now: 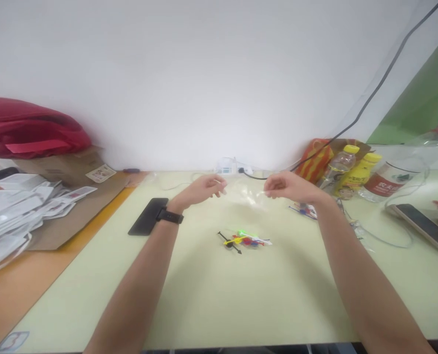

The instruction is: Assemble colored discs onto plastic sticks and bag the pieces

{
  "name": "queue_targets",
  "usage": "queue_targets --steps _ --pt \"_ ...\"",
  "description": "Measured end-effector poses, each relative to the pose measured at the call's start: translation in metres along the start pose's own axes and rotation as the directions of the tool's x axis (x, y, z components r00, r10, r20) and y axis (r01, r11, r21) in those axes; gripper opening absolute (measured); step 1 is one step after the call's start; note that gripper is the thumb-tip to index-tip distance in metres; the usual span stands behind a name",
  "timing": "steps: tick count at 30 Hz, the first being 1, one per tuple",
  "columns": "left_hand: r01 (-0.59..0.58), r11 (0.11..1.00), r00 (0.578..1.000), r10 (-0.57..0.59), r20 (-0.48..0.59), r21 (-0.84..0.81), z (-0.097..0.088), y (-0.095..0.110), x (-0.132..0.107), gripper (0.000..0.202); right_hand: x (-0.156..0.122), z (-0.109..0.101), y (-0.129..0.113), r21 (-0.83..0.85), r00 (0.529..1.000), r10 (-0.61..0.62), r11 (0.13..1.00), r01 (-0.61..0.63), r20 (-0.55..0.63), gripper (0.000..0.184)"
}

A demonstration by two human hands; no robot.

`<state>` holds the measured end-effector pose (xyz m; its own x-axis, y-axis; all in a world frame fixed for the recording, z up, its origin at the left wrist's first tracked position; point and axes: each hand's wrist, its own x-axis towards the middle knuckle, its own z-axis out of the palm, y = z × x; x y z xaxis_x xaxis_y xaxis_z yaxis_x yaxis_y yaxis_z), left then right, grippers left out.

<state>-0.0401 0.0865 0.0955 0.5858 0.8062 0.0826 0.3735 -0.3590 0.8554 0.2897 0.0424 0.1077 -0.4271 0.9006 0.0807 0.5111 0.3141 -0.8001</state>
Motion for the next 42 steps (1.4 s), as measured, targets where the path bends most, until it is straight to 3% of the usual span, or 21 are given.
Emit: queue_targets --steps 2,5,8,12,19,21,24,26,28,32,36,39,42 --pt "0.04 0.994 0.998 -0.045 -0.051 -0.102 0.006 0.0 0.0 0.055 0.006 0.003 0.004 0.084 0.991 -0.012 0.996 0.024 -0.132 0.031" --pt "0.078 0.982 0.997 -0.074 0.032 -0.172 0.02 0.002 0.003 0.061 0.018 0.015 0.011 0.197 0.967 0.014 0.98 0.037 -0.254 0.036" --pt "0.086 0.991 0.992 -0.075 0.102 -0.106 0.035 0.002 0.01 0.054 0.029 0.03 0.016 0.28 0.95 0.051 0.959 0.04 -0.309 0.039" --pt "0.057 0.996 0.995 -0.052 0.08 -0.068 0.04 -0.008 0.018 0.044 0.035 0.043 0.018 0.314 0.964 0.045 0.948 0.041 -0.262 0.039" --pt "0.013 0.999 0.996 -0.01 0.086 -0.034 0.016 -0.027 0.015 0.03 0.033 0.037 0.028 0.19 0.977 0.012 0.981 0.029 -0.211 0.043" --pt "0.035 0.999 0.995 -0.038 0.09 0.034 0.014 -0.028 0.014 0.025 0.033 0.033 0.024 0.089 0.941 -0.057 0.992 0.091 -0.333 0.041" --pt "0.021 0.989 0.998 -0.031 0.063 0.148 0.015 -0.025 0.013 0.017 0.032 0.028 0.009 -0.05 0.807 -0.188 0.98 0.194 -0.56 0.039" --pt "-0.028 0.982 0.997 0.015 0.07 0.189 0.017 -0.02 0.012 0.016 0.028 0.028 -0.002 -0.108 0.78 -0.241 0.97 0.22 -0.578 0.038" --pt "-0.08 0.974 0.993 0.059 0.102 0.212 0.019 -0.013 0.011 0.017 0.024 0.029 -0.009 -0.145 0.816 -0.26 0.966 0.216 -0.516 0.039" --pt "-0.128 0.965 0.984 0.096 0.149 0.227 0.021 0.002 0.007 0.02 0.021 0.034 -0.013 -0.117 0.933 -0.2 0.978 0.172 -0.298 0.041" --pt "-0.145 0.957 0.984 0.113 0.139 0.25 0.02 0.007 0.007 0.023 0.022 0.032 -0.009 0.026 0.929 -0.09 0.994 0.106 -0.36 0.049" --pt "-0.149 0.959 0.985 0.123 0.119 0.243 0.017 0.007 0.007 0.024 0.022 0.026 -0.004 0.167 0.953 0.048 0.986 0.003 -0.299 0.051" --pt "-0.135 0.972 0.989 0.12 0.087 0.19 0.015 0.009 0.006 0.025 0.018 0.019 0.0 0.112 0.948 0.177 0.982 -0.152 -0.265 0.056"
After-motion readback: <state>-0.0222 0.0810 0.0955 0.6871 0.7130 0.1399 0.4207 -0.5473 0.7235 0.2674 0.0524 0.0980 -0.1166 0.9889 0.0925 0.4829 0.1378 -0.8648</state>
